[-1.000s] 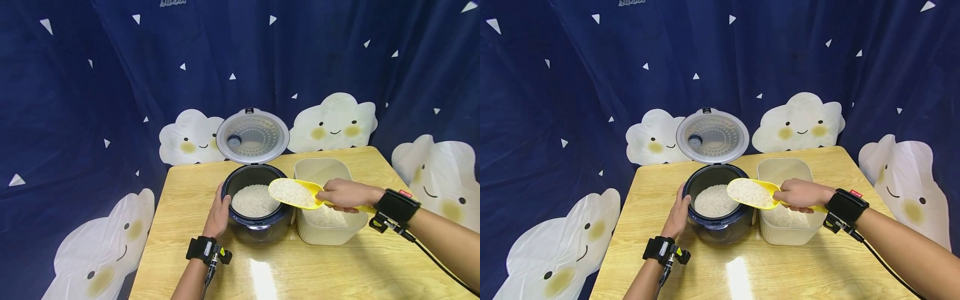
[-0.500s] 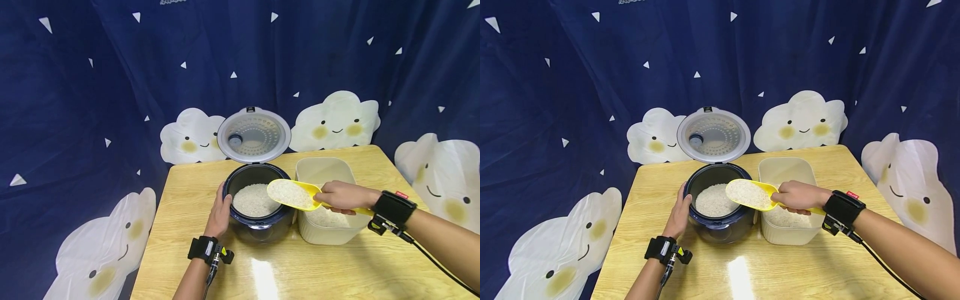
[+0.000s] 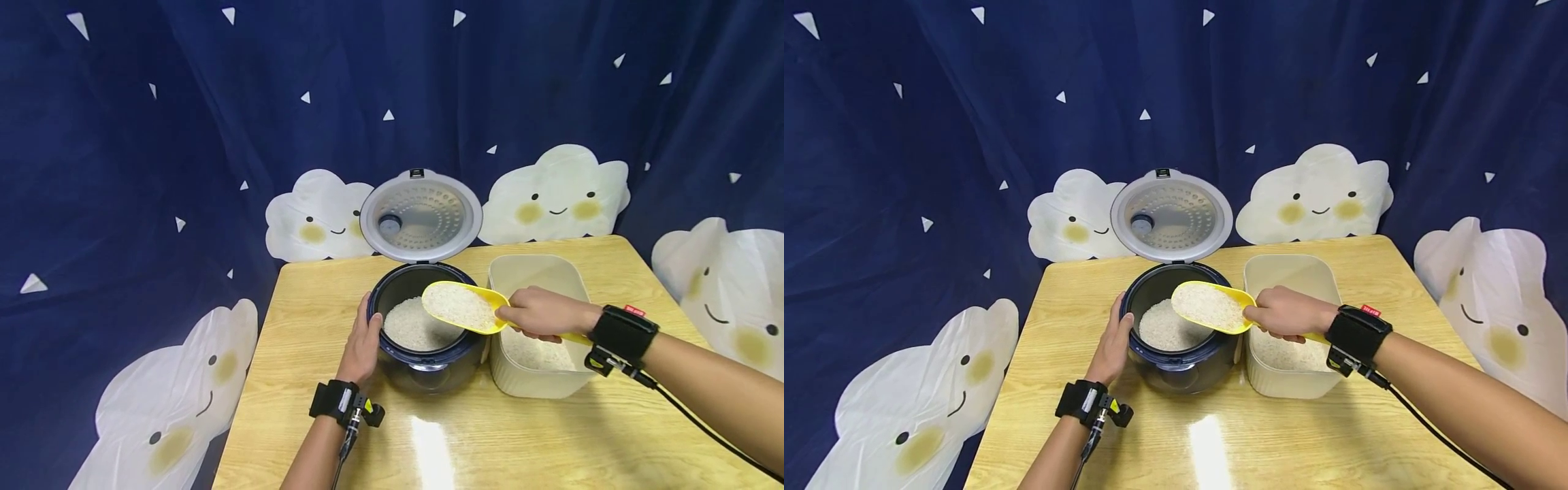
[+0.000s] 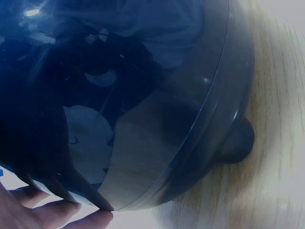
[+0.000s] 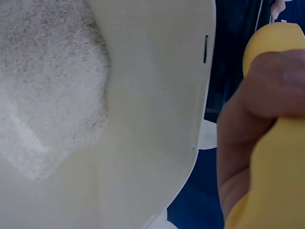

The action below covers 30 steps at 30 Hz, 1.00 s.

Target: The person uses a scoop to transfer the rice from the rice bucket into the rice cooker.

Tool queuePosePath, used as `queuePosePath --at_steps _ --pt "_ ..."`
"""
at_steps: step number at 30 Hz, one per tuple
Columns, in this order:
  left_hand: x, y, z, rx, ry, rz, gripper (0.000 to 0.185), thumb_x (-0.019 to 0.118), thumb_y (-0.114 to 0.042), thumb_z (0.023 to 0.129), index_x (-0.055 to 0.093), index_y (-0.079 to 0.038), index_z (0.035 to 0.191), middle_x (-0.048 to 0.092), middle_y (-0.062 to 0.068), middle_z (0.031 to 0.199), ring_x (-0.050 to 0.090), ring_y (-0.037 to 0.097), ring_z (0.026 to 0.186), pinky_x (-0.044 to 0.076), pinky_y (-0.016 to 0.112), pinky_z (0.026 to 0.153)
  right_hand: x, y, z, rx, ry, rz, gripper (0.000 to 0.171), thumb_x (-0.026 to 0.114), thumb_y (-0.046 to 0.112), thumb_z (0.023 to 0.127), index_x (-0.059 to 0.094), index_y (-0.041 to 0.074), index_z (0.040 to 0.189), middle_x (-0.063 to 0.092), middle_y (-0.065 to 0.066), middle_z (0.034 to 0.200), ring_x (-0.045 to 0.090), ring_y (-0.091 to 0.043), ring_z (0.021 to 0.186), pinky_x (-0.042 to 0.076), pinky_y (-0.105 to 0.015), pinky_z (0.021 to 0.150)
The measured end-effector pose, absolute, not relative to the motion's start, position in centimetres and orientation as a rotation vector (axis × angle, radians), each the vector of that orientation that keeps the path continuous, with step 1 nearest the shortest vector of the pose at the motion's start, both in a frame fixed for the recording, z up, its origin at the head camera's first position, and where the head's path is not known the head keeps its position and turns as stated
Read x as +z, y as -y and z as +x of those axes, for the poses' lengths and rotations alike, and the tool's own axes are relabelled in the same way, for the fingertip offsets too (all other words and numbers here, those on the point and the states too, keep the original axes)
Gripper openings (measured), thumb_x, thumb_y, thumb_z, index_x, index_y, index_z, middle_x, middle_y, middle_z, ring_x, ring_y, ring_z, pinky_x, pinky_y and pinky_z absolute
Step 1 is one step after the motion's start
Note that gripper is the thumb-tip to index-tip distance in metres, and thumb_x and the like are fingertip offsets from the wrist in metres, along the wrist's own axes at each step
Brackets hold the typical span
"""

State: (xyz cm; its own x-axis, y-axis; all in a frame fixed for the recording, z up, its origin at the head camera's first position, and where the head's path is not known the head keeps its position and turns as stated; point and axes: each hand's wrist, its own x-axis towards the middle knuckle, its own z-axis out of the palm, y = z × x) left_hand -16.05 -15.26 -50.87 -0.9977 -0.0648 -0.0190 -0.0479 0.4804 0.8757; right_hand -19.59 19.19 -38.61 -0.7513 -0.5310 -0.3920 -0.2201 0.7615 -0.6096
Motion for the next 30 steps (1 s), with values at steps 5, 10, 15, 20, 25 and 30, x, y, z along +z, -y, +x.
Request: queuePosePath --at_steps 5,10,15,20,25,30 --pt "-50.8 15.2 -16.0 -1.598 2.686 0.115 0.059 0.034 -0.043 0.111 0.014 -0.037 0.166 0.023 -0.002 0.174 0.023 0.026 0.162 0.022 0.055 0.131 -38.5 -18.2 -19.9 -0.742 -2.403 -0.587 0.045 0.048 0.03 0.106 0.056 0.015 0.064 0.043 0.008 0.043 0.041 -0.009 0.031 0.043 -0.028 0.044" --pt "-51.0 15.1 -16.0 -1.609 2.678 0.106 0.058 0.034 -0.04 0.111 0.015 -0.037 0.166 0.024 -0.002 0.174 0.023 0.024 0.162 0.022 0.053 0.132 -38.6 -16.9 -20.2 -0.71 -2.456 -0.621 0.045 0.048 0.03 0.105 0.052 0.017 0.062 0.042 0.009 0.042 0.041 -0.009 0.03 0.046 -0.029 0.049" --pt "-51.1 15.0 -16.2 -1.619 2.678 0.106 0.058 0.033 -0.043 0.111 0.014 -0.039 0.165 0.024 -0.004 0.174 0.023 0.023 0.162 0.022 0.053 0.132 -38.8 -15.7 -20.3 -0.669 -2.508 -0.67 0.045 0.047 0.029 0.105 0.048 0.018 0.062 0.04 0.01 0.042 0.041 -0.008 0.029 0.047 -0.028 0.051" --pt "-51.0 15.1 -16.2 -1.604 2.683 0.122 0.057 0.032 -0.046 0.11 0.014 -0.042 0.165 0.024 -0.004 0.174 0.024 0.024 0.162 0.024 0.055 0.131 -38.9 -14.8 -20.2 -0.626 -2.541 -0.699 0.042 0.047 0.03 0.106 0.048 0.018 0.066 0.043 0.007 0.047 0.042 -0.008 0.032 0.045 -0.029 0.046" --pt "-50.9 15.2 -16.3 -1.586 2.692 0.139 0.057 0.032 -0.047 0.11 0.014 -0.043 0.164 0.025 -0.004 0.174 0.024 0.024 0.162 0.024 0.054 0.131 -39.3 -14.2 -20.3 -0.567 -2.625 -0.791 0.045 0.048 0.029 0.106 0.046 0.02 0.062 0.043 0.009 0.052 0.043 -0.006 0.039 0.04 -0.026 0.047" --pt "-50.9 15.3 -16.3 -1.589 2.701 0.175 0.056 0.032 -0.049 0.11 0.015 -0.046 0.163 0.026 -0.006 0.173 0.025 0.022 0.161 0.025 0.053 0.131 -39.8 -13.7 -20.4 -0.454 -2.733 -0.929 0.049 0.049 0.026 0.105 0.037 0.024 0.057 0.031 0.012 0.055 0.034 -0.007 0.049 0.03 -0.023 0.053"
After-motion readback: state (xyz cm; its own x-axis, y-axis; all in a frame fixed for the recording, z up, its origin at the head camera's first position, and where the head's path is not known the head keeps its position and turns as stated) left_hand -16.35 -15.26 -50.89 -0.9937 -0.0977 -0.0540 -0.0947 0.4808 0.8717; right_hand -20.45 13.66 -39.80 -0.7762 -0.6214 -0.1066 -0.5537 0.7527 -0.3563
